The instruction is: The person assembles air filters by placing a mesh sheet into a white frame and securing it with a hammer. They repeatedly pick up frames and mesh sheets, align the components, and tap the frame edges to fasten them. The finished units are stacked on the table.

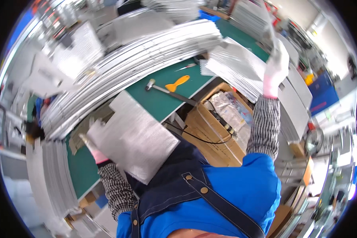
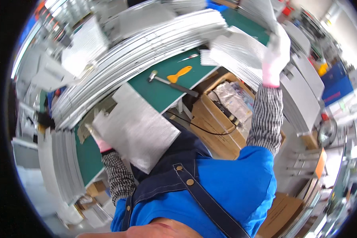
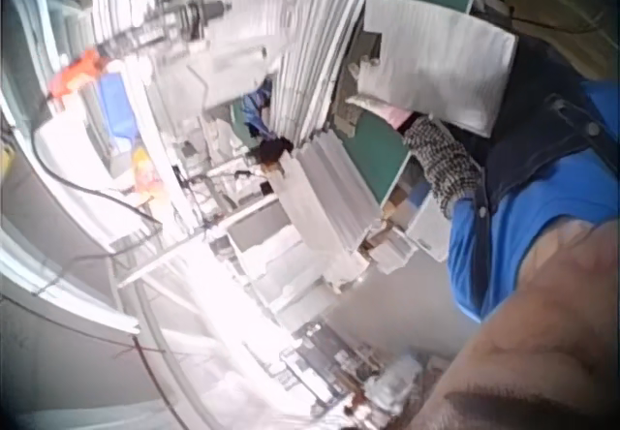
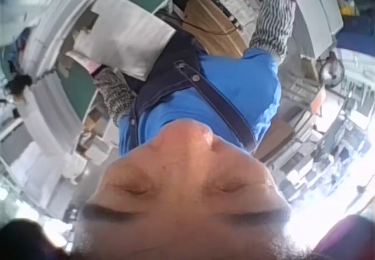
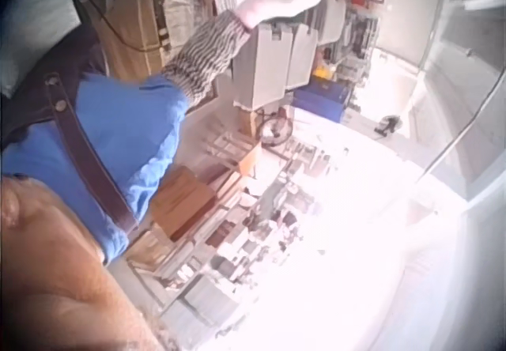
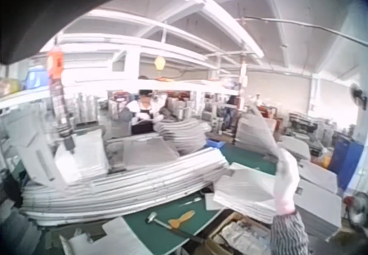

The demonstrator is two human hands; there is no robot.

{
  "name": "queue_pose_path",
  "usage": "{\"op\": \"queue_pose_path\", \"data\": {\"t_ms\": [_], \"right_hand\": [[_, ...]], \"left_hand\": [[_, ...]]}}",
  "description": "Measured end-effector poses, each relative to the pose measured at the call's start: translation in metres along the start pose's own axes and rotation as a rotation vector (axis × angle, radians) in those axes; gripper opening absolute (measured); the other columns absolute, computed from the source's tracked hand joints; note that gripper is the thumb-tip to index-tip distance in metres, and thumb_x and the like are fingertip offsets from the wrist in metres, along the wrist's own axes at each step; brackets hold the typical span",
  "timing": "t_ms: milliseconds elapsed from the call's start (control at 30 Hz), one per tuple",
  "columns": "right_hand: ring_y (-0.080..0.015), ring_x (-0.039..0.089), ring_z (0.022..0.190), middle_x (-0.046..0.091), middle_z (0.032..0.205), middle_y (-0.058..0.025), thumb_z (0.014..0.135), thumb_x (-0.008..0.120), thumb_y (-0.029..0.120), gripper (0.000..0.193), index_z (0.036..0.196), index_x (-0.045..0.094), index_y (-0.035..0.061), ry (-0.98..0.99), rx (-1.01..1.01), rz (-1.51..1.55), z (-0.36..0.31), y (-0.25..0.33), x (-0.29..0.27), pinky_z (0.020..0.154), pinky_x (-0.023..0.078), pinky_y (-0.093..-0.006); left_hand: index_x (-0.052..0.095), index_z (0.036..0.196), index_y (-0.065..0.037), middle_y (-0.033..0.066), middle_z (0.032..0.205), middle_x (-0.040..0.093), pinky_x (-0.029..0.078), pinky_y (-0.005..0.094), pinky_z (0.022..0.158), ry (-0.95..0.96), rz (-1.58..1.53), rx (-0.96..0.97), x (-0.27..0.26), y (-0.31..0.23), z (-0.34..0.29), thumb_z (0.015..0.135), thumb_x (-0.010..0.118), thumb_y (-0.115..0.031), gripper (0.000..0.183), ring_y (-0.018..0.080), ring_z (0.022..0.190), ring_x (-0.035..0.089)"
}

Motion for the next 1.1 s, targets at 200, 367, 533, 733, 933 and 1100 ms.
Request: {"op": "queue_pose_path", "data": {"t_ms": [200,367,533,733,933,1100], "right_hand": [[-0.0203,0.067,0.099,0.065,0.117,-0.0176,0.098,0.059,0.014,0.056,0.149,0.040,-0.0031,0.794,1.084,1.144,-0.149,0.141,0.062,0.081,0.057,-0.0310],[-0.0173,0.063,0.105,0.064,0.124,-0.0126,0.094,0.054,-0.002,0.052,0.145,0.044,-0.0065,1.468,1.159,1.451,-0.268,0.275,0.079,0.093,0.052,-0.0282],[-0.0163,0.064,0.103,0.064,0.121,-0.0133,0.094,0.053,-0.002,0.051,0.144,0.044,-0.0081,1.701,1.104,1.499,-0.275,0.318,0.082,0.091,0.053,-0.0284],[-0.0166,0.065,0.104,0.064,0.123,-0.0151,0.093,0.052,-0.002,0.050,0.142,0.045,-0.0096,1.723,1.073,1.432,-0.265,0.321,0.085,0.091,0.053,-0.0281],[-0.0212,0.062,0.114,0.062,0.127,-0.0166,0.092,0.057,0.003,0.054,0.142,0.044,-0.0108,1.690,0.815,1.288,-0.280,0.314,0.099,0.098,0.050,-0.0323],[-0.0247,0.062,0.113,0.062,0.127,-0.0188,0.085,0.073,0.012,0.076,0.151,0.037,-0.0009,1.338,0.017,0.864,-0.243,0.318,0.099,0.097,0.050,-0.0344]], "left_hand": [[0.038,0.153,-0.003,0.0191,0.130,0.061,0.051,0.0445,0.098,-0.078,-0.127,-0.023,-0.011,0.008,-0.002,0.086,0.038,-0.086,0.107,0.0286,0.111,0.060],[0.034,0.154,-0.001,0.0250,0.138,0.056,0.052,0.0461,0.100,-0.207,-0.072,0.006,0.006,0.000,0.000,0.079,0.034,-0.093,0.118,0.0313,0.112,0.061],[0.039,0.152,-0.006,0.0250,0.139,0.053,0.054,0.0493,0.097,-0.053,-0.230,-0.045,-0.008,0.003,0.002,0.081,0.036,-0.092,0.111,0.0317,0.111,0.060],[0.051,0.139,-0.008,0.0230,0.123,0.061,0.055,0.0513,0.094,-0.079,-0.326,-0.052,-0.011,0.009,0.004,0.079,0.051,-0.086,0.098,0.0334,0.106,0.061],[0.049,0.138,-0.006,0.0230,0.117,0.063,0.057,0.0502,0.088,-0.041,-0.337,-0.033,0.006,0.007,0.004,0.077,0.056,-0.086,0.101,0.0331,0.103,0.062],[0.048,0.139,0.000,0.0237,0.117,0.063,0.059,0.0477,0.084,0.131,-0.295,0.105,0.016,-0.026,0.000,0.077,0.056,-0.087,0.107,0.0318,0.101,0.064]]}}
Point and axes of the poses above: each hand's wrist, its own z-axis towards the middle knuckle, its own x-axis out of the palm, y = z × x, the point moved 7 cm from there along z, towards the middle knuckle
